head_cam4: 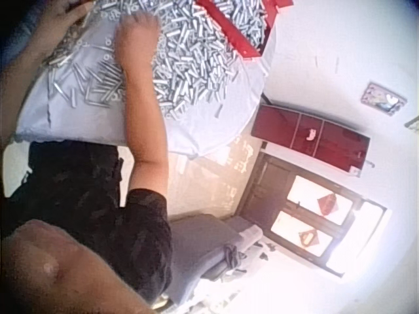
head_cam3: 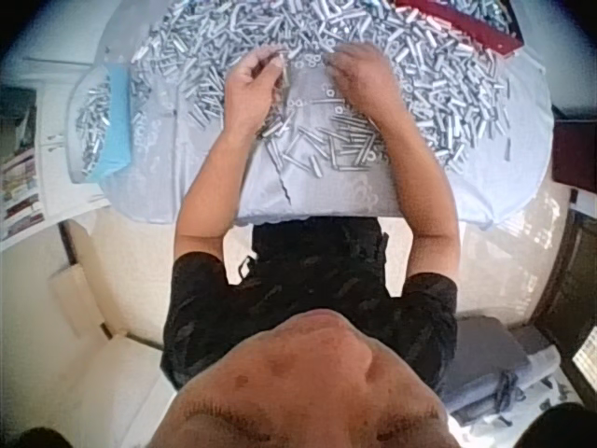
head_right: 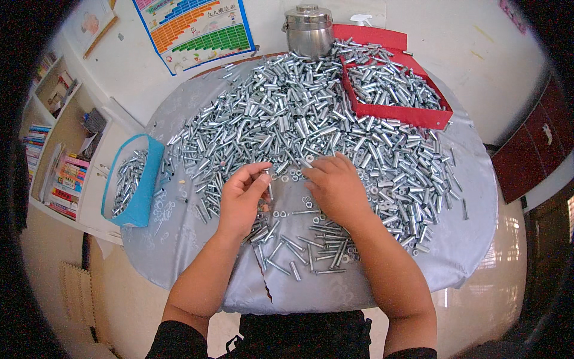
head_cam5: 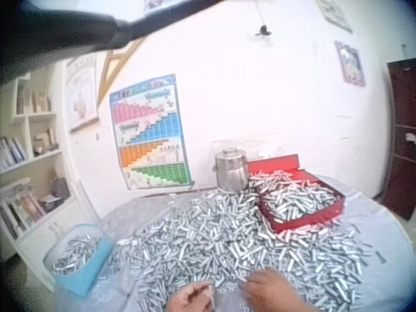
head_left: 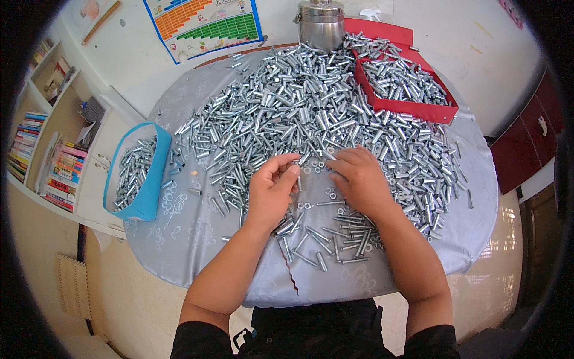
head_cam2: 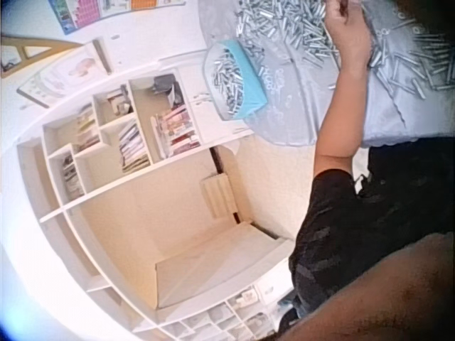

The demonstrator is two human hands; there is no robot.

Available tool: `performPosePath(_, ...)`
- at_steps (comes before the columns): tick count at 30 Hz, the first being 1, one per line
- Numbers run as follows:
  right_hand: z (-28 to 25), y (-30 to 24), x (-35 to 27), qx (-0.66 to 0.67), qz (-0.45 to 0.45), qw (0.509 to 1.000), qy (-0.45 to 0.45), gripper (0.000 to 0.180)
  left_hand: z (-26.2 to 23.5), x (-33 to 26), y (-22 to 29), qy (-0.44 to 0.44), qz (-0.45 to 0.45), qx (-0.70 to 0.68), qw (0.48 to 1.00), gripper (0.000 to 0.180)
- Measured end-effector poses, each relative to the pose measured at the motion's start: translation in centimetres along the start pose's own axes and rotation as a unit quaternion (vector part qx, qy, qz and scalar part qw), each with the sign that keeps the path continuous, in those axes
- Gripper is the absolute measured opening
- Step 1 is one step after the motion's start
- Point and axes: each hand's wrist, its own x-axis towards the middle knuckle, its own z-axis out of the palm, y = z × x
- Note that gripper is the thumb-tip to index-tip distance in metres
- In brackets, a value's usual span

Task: The person repeatedly picks up bolts and washers from a large pile on a table and threads the washers onto the bolts by hand. The person handles the fasteners one at a time, assembling them into pairs and placing them back onto the table.

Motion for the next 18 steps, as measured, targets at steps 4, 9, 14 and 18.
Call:
performPosePath(4,-1.8,-1.2,-0.6,0.157,0.067,0.985,0.031,0.013,-0.2,-0.1,0.5,0.033,-0.072,-0.078,0.994,0.018)
performPosePath(9,-2.7,-2.8,-0.8,0.309,0.14,0.941,0.005,0.012,-0.5,0.1,0.0,0.04,-0.068,-0.164,0.983,0.016)
performPosePath(14,-1.8,-2.5,-1.1,0.367,0.147,0.918,0.023,0.013,0.0,0.1,0.0,0.02,-0.056,-0.189,0.98,0.015)
performPosePath(18,-1.5,-2.5,-1.2,0.397,0.159,0.903,0.025,0.013,0.1,-0.1,0.0,0.013,-0.056,-0.183,0.982,0.014)
